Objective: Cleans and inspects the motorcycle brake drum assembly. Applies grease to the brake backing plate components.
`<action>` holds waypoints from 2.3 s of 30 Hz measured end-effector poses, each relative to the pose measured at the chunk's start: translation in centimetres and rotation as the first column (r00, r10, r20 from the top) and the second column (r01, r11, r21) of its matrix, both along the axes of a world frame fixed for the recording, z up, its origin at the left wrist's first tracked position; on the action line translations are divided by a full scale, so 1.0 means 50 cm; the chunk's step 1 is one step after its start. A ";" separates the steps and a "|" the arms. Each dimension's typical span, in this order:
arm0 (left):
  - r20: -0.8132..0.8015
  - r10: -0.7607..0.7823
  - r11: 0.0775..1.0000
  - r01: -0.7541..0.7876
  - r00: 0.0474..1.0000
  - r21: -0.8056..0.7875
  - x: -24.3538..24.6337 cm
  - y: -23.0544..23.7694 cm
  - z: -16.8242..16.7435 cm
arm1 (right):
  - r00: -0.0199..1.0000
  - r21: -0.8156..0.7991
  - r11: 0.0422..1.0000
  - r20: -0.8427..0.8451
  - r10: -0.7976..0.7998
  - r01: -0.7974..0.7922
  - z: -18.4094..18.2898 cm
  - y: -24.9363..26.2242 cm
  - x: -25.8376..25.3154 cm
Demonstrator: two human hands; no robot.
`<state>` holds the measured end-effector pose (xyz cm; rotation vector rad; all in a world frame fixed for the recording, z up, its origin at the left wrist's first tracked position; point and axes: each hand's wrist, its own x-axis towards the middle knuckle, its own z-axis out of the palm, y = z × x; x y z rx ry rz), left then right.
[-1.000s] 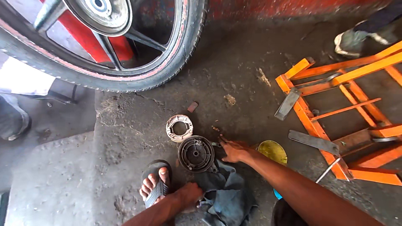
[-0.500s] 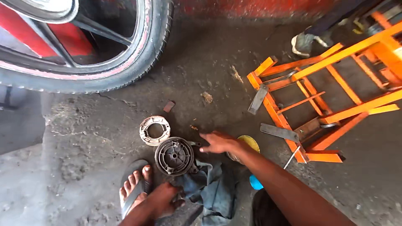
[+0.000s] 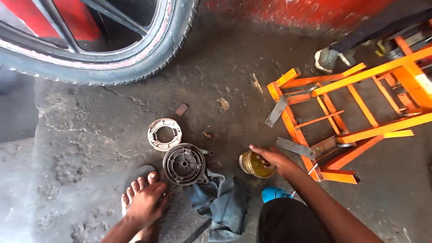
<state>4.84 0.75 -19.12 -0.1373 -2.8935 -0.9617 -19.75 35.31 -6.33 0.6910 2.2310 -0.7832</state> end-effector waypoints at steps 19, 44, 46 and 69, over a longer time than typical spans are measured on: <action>0.002 0.040 0.993 -0.040 0.999 -0.114 -0.004 0.013 0.011 | 0.952 -0.189 0.933 0.060 -0.300 0.306 -0.079 -0.011 -0.001; 0.006 0.051 0.996 -0.051 0.999 -0.075 -0.005 0.012 0.007 | 1.000 0.043 0.999 -0.017 -0.017 0.018 -0.001 -0.006 0.010; 0.008 0.054 0.995 -0.053 0.999 -0.082 -0.006 0.011 0.009 | 0.998 -0.047 0.998 0.061 -0.034 0.036 -0.009 -0.014 0.009; 0.022 0.033 0.997 -0.032 0.999 -0.063 -0.002 0.009 0.016 | 0.525 -0.572 0.393 -0.078 0.848 -0.720 -0.015 -0.219 0.075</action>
